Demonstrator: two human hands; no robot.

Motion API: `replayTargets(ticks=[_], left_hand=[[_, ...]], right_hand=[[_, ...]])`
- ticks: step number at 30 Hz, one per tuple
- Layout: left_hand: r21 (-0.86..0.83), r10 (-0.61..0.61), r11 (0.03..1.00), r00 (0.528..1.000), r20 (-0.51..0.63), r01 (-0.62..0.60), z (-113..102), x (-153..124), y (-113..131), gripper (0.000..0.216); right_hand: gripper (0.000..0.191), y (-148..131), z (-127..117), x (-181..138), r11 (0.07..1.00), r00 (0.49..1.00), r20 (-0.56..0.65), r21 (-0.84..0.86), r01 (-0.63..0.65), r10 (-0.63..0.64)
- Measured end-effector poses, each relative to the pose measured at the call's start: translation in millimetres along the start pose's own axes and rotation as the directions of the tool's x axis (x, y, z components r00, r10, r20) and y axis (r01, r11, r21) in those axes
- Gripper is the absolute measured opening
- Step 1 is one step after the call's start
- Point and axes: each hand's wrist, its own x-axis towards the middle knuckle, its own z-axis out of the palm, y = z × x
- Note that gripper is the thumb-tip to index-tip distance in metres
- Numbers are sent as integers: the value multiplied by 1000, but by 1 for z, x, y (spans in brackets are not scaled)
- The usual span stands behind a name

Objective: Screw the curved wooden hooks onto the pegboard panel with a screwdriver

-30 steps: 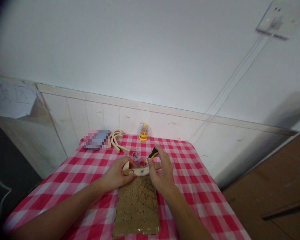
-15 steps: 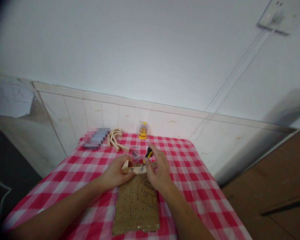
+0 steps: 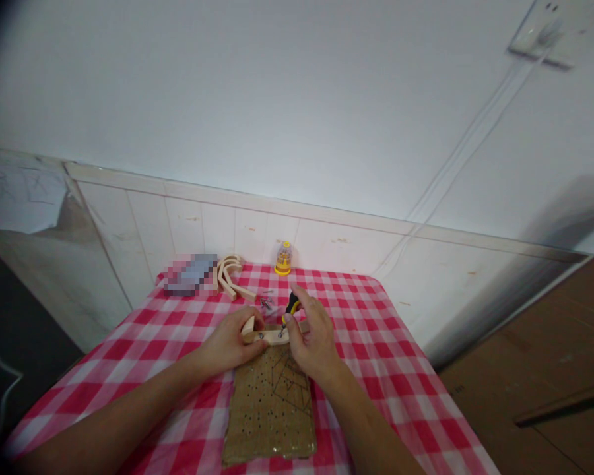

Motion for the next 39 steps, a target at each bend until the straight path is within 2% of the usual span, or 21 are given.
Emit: replayTargets(ticks=[21, 39], left_hand=[[10, -5, 1000, 1000, 4, 5, 0, 0, -1, 14], [14, -13, 1000, 1000, 7, 13, 0, 0, -2, 15]], right_hand=[[49, -6, -2, 3, 1000, 1000, -12, -4, -7, 7], [49, -1, 0, 1, 1000, 1000, 20, 3, -6, 6]])
